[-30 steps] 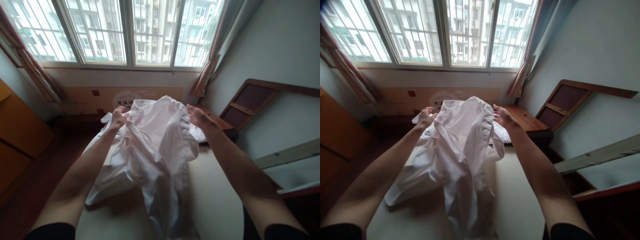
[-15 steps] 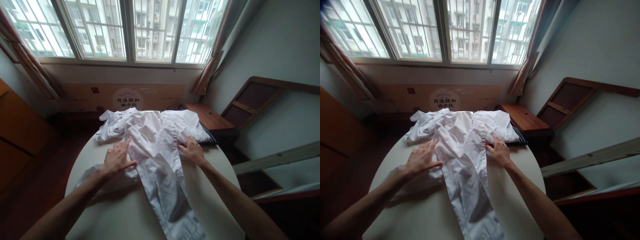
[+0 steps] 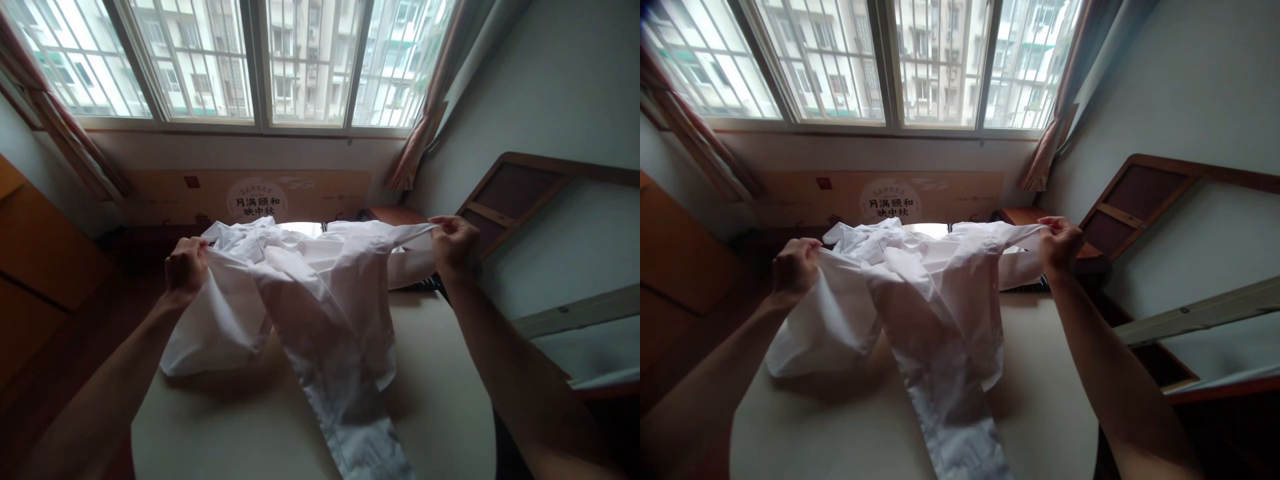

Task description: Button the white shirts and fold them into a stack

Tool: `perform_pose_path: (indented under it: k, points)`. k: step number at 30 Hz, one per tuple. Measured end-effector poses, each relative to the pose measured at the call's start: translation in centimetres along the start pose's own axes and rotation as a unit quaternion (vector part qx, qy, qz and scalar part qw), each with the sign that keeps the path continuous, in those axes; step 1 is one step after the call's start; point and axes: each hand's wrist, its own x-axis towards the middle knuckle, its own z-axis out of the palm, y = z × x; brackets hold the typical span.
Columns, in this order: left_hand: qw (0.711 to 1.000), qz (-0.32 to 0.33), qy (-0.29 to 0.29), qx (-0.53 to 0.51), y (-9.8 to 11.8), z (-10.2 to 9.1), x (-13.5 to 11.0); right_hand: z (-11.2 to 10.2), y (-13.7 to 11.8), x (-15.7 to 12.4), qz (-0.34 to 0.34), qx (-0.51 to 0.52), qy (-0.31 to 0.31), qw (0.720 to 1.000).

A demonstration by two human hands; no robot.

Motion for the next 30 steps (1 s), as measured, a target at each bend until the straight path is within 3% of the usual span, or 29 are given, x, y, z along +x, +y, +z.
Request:
perform_pose_path:
  k: [3, 4, 6, 9, 11, 13, 15, 17, 18, 20, 25, 30]
  points:
    - [0.999, -0.019, 0.051, -0.002, -0.5, 1.1, 2.2, 0.0, -0.2, 2.5, -0.036, -0.057, 0.074, 0.995]
    - [0.998, -0.03, 0.05, -0.004, -0.5, 1.7, 2.7, 0.3, 0.1, 2.9, -0.049, -0.082, 0.066, 0.993]
    - [0.999, -0.037, 0.006, -0.003, -0.3, 2.9, 3.3, 1.3, 1.2, 3.0, -0.04, -0.143, -0.01, 0.989]
    - [0.997, -0.014, -0.079, 0.022, 0.8, 4.5, 2.8, 2.7, 2.9, 0.8, -0.005, -0.241, -0.164, 0.957]
    - [0.997, 0.02, -0.075, 0.026, 2.2, 5.0, 1.5, 3.0, 3.3, -2.0, -0.043, -0.262, -0.206, 0.942]
    - [0.993, 0.099, -0.061, -0.014, 4.2, 4.9, -0.6, 2.9, 3.0, -5.6, -0.098, -0.235, -0.2, 0.946]
    - [0.961, 0.243, -0.102, -0.087, 6.6, 4.4, -3.4, 2.5, 2.1, -9.2, -0.113, -0.187, -0.173, 0.96]
    - [0.885, 0.402, -0.176, -0.156, 8.8, 3.9, -6.3, 2.0, 1.2, -12.5, -0.1, -0.122, -0.168, 0.973]
    - [0.848, 0.456, -0.204, -0.177, 9.7, 3.7, -7.7, 1.7, 0.8, -13.9, -0.08, -0.088, -0.179, 0.977]
    - [0.809, 0.499, -0.241, -0.195, 11.1, 4.0, -10.0, 1.4, 0.4, -16.3, -0.017, -0.028, -0.218, 0.975]
    - [0.827, 0.433, -0.287, -0.212, 11.9, 6.3, -12.2, 1.2, 0.0, -19.8, 0.131, 0.092, -0.315, 0.935]
    - [0.852, 0.345, -0.301, -0.254, 11.9, 6.6, -11.8, 0.4, -1.0, -20.1, 0.188, 0.186, -0.36, 0.895]
